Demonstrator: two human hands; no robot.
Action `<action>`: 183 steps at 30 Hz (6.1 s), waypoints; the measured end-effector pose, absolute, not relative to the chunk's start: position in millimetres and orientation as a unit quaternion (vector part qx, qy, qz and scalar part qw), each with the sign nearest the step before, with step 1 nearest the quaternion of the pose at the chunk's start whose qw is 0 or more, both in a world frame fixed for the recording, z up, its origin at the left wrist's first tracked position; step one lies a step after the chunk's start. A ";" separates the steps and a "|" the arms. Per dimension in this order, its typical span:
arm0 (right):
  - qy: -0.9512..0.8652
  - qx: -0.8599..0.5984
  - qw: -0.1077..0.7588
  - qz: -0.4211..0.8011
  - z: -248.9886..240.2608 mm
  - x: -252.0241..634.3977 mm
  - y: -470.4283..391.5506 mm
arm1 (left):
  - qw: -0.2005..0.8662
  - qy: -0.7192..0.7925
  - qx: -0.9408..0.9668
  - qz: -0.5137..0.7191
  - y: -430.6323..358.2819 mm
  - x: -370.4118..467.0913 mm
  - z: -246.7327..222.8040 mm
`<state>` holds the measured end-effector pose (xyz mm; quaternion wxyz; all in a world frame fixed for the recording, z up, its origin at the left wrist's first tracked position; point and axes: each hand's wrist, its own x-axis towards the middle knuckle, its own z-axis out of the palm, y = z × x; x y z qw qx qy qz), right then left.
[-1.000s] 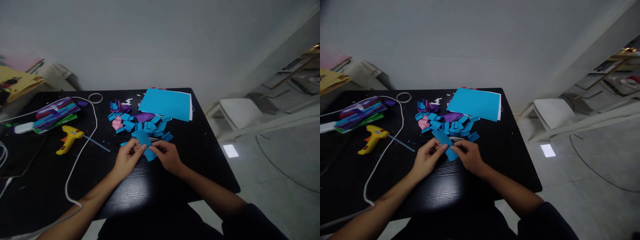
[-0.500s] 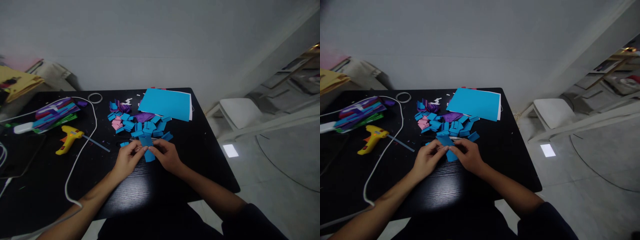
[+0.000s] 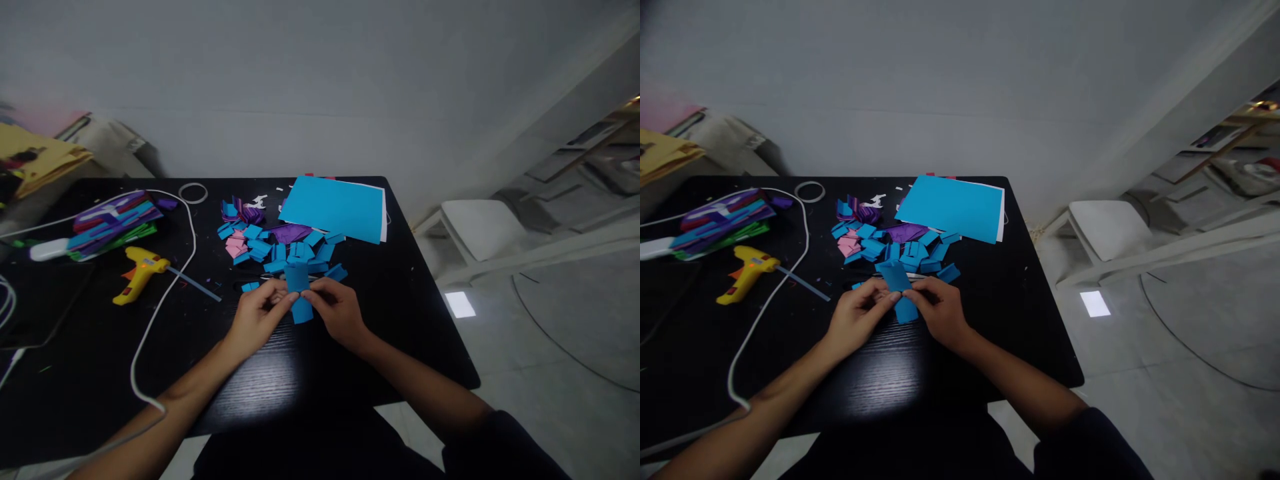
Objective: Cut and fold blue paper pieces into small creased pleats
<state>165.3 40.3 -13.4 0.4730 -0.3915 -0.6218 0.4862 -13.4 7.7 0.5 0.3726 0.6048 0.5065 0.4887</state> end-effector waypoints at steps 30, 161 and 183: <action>-0.641 -0.408 0.480 0.438 -11.6 167.4 40.9 | 0.280 0.514 0.665 0.464 8.2 -19.3 -0.8; -0.668 -0.380 0.469 0.435 -17.5 166.8 38.3 | 0.298 0.527 0.664 0.438 6.4 -20.7 -0.1; -0.611 -0.410 0.451 0.505 -13.6 167.7 36.8 | 0.337 0.539 0.646 0.424 7.0 -17.1 -1.8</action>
